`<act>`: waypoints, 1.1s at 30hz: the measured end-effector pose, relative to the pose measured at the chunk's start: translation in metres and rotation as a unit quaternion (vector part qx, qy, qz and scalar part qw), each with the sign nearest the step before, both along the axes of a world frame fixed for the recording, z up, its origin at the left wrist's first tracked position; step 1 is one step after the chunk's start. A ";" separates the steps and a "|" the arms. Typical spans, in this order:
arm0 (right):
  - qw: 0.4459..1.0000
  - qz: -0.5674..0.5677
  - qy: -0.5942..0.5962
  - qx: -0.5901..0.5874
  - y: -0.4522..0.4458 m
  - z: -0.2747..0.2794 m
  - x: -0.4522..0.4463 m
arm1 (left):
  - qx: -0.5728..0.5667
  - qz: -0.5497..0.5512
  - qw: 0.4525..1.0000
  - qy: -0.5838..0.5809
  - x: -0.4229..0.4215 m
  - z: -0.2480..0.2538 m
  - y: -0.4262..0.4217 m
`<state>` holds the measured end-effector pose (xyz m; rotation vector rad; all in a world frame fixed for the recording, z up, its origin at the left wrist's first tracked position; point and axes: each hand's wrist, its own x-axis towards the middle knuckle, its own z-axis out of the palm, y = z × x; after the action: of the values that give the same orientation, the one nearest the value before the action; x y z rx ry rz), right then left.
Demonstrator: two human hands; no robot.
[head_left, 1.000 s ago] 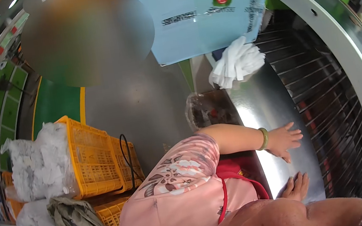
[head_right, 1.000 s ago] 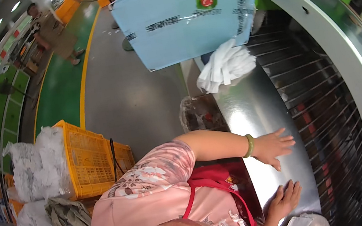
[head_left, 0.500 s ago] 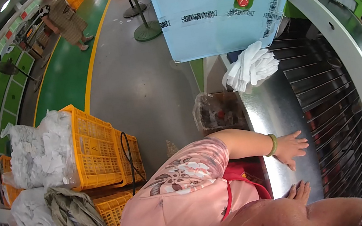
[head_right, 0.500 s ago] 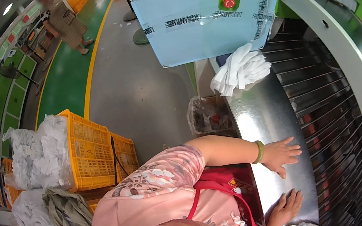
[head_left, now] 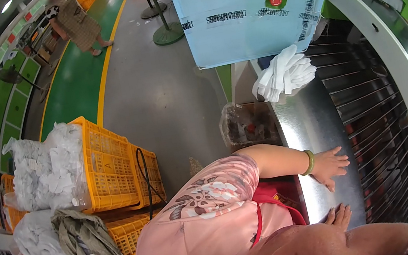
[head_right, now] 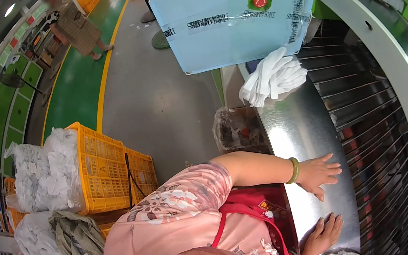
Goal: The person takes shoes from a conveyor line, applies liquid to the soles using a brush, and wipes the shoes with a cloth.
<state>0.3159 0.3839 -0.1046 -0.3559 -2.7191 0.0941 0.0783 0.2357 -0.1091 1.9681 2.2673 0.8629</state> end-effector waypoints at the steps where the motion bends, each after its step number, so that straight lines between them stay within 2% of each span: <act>1: 1.000 0.010 0.004 0.006 0.001 -0.001 0.000 | -0.015 0.001 1.000 -0.002 0.001 0.004 -0.002; 18: 0.999 -0.010 0.016 -0.030 -0.005 0.003 0.001 | -0.058 0.001 0.998 -0.002 0.002 0.017 -0.007; 33: 0.999 -0.010 0.016 -0.039 -0.003 0.000 0.002 | -0.027 0.012 1.000 0.002 0.001 0.006 -0.002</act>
<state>0.3178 0.3807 -0.1047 -0.3995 -2.6851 0.1998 0.0793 0.2334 -0.1028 1.9248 2.2958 0.7923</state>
